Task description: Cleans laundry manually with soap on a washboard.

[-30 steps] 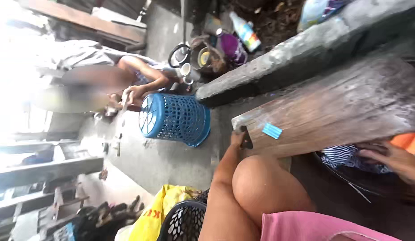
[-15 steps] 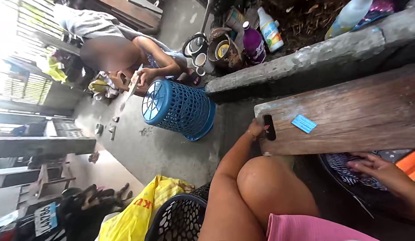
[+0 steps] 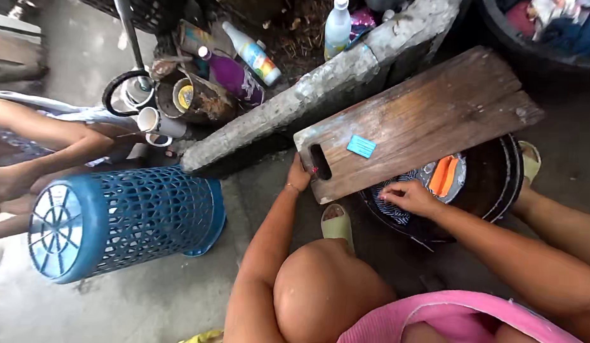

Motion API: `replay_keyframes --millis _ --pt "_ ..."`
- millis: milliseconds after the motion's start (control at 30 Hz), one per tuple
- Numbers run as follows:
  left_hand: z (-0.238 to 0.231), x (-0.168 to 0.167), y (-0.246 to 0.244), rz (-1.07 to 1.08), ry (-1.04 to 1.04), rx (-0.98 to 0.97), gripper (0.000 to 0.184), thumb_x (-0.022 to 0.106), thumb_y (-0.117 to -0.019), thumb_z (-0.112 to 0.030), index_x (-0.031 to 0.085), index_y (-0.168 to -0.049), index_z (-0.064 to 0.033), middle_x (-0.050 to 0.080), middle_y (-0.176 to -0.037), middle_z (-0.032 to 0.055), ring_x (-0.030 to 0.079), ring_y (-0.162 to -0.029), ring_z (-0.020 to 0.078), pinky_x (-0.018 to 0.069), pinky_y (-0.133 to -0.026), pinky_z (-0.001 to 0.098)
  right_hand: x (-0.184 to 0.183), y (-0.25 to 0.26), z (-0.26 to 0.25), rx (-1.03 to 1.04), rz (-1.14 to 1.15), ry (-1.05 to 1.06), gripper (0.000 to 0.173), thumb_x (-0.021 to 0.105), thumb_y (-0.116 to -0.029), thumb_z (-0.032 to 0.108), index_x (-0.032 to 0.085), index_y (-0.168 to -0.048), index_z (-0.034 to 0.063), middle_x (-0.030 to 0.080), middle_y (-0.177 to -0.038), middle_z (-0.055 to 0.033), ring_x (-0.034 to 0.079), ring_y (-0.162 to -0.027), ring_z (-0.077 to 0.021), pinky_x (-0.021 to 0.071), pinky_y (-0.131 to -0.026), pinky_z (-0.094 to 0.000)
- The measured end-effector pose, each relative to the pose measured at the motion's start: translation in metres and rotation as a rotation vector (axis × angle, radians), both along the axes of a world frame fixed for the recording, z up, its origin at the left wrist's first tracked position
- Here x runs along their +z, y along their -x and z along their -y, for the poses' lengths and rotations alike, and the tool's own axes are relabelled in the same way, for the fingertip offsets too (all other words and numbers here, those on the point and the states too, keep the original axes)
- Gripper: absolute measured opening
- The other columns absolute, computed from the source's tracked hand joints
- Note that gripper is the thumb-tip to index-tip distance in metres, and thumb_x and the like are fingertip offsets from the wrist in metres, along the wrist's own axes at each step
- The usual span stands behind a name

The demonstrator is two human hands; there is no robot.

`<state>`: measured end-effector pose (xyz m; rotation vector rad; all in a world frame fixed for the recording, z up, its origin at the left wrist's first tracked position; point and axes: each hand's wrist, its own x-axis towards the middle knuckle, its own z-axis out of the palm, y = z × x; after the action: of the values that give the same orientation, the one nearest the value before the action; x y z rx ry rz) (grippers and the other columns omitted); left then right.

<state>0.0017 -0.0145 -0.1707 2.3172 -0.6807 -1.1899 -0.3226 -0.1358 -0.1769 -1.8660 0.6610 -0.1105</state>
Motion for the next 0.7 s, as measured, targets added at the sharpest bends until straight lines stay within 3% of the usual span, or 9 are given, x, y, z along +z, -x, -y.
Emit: replay_keyframes --millis 67,133,200,267,333,400,533,600,700 --pt "0.002 -0.001 0.0 0.01 -0.006 0.006 0.093 0.074 -0.0933 -0.01 0.013 -0.163 -0.0049 0.054 -0.141 0.0304 0.059 -0.124 0.0432 0.0479 -0.105 0.0573 0.006 -0.021 0.01 -0.088 0.118 0.295 0.023 0.066 -0.0975 0.021 0.077 -0.099 0.0016 0.075 -0.092 -0.0143 0.073 -0.084 -0.0265 0.0596 -0.08 -0.0473" --pt "0.004 0.004 0.0 0.064 -0.054 -0.022 0.091 0.074 -0.0945 -0.014 0.013 -0.163 -0.0033 0.054 -0.141 0.0304 0.058 -0.126 0.043 0.0466 -0.107 0.0573 0.008 -0.05 0.03 -0.104 0.127 0.43 0.025 0.071 -0.0944 0.019 0.074 -0.112 0.0013 0.071 -0.118 -0.0181 0.068 -0.112 -0.0351 0.0536 -0.098 -0.0529" --pt "0.009 0.018 0.003 0.193 -0.118 -0.129 0.084 0.072 -0.0963 -0.021 0.022 -0.16 -0.0002 0.051 -0.145 0.0305 0.055 -0.131 0.044 0.0441 -0.11 0.0584 0.002 -0.079 0.048 -0.012 0.056 0.454 0.043 0.071 -0.0954 0.024 0.065 -0.135 0.008 0.052 -0.149 -0.0208 0.045 -0.143 -0.0396 0.0353 -0.119 -0.0556" --pt "0.014 0.041 0.007 0.311 -0.127 -0.261 0.07 0.07 -0.0974 -0.023 0.037 -0.156 -0.0016 0.046 -0.15 0.0281 0.051 -0.134 0.0436 0.0436 -0.11 0.0591 -0.007 -0.097 0.055 0.096 -0.031 0.46 0.049 0.068 -0.0981 0.029 0.059 -0.145 0.0192 0.034 -0.163 -0.0216 0.024 -0.154 -0.0402 0.0186 -0.126 -0.0582" --pt "0.022 0.07 0.007 0.326 -0.108 -0.423 0.057 0.068 -0.0989 -0.021 0.048 -0.149 -0.0027 0.049 -0.148 0.0248 0.053 -0.133 0.0401 0.0448 -0.11 0.0566 -0.013 -0.105 0.054 0.186 -0.066 0.473 0.041 0.061 -0.1021 0.026 0.061 -0.143 0.0232 0.03 -0.165 -0.0197 0.02 -0.156 -0.0388 0.0157 -0.127 -0.0577" --pt "0.032 0.102 0.013 0.24 -0.127 -0.611 0.052 0.065 -0.1012 -0.023 0.051 -0.147 -0.003 0.058 -0.139 0.0226 0.06 -0.127 0.0356 0.047 -0.109 0.0523 -0.015 -0.107 0.051 0.255 -0.08 0.475 0.038 0.055 -0.1032 0.011 0.066 -0.138 0.0214 0.033 -0.165 -0.0189 0.026 -0.154 -0.0392 0.0244 -0.125 -0.0549" --pt "0.06 0.16 0.068 0.049 -0.249 -1.055 0.05 0.063 -0.1027 -0.029 0.053 -0.146 -0.0054 0.061 -0.138 0.0184 0.06 -0.127 0.0323 0.0444 -0.111 0.0506 -0.004 -0.101 0.053 0.299 -0.108 0.454 0.057 0.054 -0.0945 -0.009 0.063 -0.141 0.0218 0.04 -0.16 -0.0195 0.036 -0.147 -0.0428 0.0325 -0.119 -0.0581" --pt "0.068 0.171 0.109 -0.034 -0.307 -1.276 0.051 0.062 -0.103 -0.031 0.053 -0.148 -0.0093 0.06 -0.141 0.0165 0.056 -0.132 0.0323 0.0412 -0.113 0.0531 0.008 -0.096 0.061 0.289 -0.167 0.434 0.066 0.057 -0.0913 -0.011 0.056 -0.148 0.0228 0.039 -0.159 -0.0225 0.039 -0.144 -0.0464 0.0352 -0.115 -0.0612" --pt "0.084 0.153 0.171 -0.115 -0.343 -1.452 0.06 0.062 -0.1023 -0.035 0.045 -0.153 -0.0091 0.052 -0.148 0.0201 0.051 -0.137 0.0361 0.04 -0.113 0.0561 0.006 -0.07 0.087 0.18 -0.205 0.461 0.059 0.072 -0.0793 -0.004 0.065 -0.135 0.0143 0.049 -0.148 -0.0219 0.046 -0.134 -0.0469 0.0411 -0.107 -0.0628"
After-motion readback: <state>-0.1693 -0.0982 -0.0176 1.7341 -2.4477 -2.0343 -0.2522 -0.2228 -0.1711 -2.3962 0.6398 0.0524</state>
